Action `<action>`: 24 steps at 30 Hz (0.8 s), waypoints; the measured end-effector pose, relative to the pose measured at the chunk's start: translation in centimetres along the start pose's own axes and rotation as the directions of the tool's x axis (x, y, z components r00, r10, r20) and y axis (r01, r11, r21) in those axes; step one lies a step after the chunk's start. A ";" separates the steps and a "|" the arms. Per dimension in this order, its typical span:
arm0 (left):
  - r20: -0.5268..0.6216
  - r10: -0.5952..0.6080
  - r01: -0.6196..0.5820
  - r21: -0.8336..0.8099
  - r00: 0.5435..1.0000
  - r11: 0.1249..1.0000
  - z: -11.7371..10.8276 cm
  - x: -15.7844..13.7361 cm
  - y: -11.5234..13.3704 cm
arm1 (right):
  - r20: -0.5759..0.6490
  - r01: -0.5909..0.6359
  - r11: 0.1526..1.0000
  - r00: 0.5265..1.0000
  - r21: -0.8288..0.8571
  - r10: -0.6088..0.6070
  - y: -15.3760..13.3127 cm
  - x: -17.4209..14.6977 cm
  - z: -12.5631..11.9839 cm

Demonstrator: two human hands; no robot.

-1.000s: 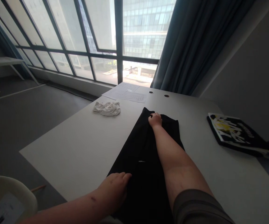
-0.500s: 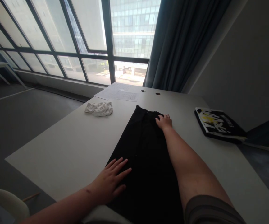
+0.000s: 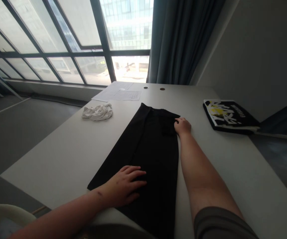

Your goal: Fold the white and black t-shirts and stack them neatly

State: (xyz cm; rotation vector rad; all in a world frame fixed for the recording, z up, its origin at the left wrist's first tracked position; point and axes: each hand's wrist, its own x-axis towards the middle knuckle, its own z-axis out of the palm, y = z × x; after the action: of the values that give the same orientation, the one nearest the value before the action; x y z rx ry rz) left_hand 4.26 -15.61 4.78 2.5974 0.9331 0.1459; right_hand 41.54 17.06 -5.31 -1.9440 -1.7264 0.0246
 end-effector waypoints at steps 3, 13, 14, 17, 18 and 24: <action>0.121 0.272 -0.266 -0.063 0.955 0.962 0.3 3.3 2.9 | -0.018 0.013 0.998 1.000 0.064 -0.012 0.0 0.3 -0.2; 0.374 0.443 -0.456 -0.059 0.814 0.888 1.5 7.9 6.2 | -0.084 0.074 0.951 0.995 0.299 -0.051 -0.4 -0.5 -2.2; 0.367 0.439 -0.457 -0.043 0.820 0.888 1.5 7.8 6.3 | -0.080 0.054 0.949 0.996 0.309 -0.030 -0.6 -0.5 -2.3; 0.301 0.433 -0.445 -0.032 0.850 0.895 0.8 6.8 6.2 | -0.066 -0.033 0.953 0.996 0.301 0.055 -1.1 -0.3 -2.3; 0.276 0.433 -0.442 -0.032 0.858 0.897 0.4 6.4 6.1 | -0.064 -0.059 0.956 0.995 0.287 0.080 -1.3 -0.1 -2.3; 0.140 0.370 -0.381 0.062 0.918 0.922 -2.5 1.8 3.7 | -0.087 -0.074 0.978 0.992 0.196 0.092 -4.4 2.8 -2.7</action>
State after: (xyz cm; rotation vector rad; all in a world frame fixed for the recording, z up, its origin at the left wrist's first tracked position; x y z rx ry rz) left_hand 7.27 -16.35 8.46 2.8043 0.3949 0.0410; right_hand 38.92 18.79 -0.33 -1.8437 -1.5219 0.1223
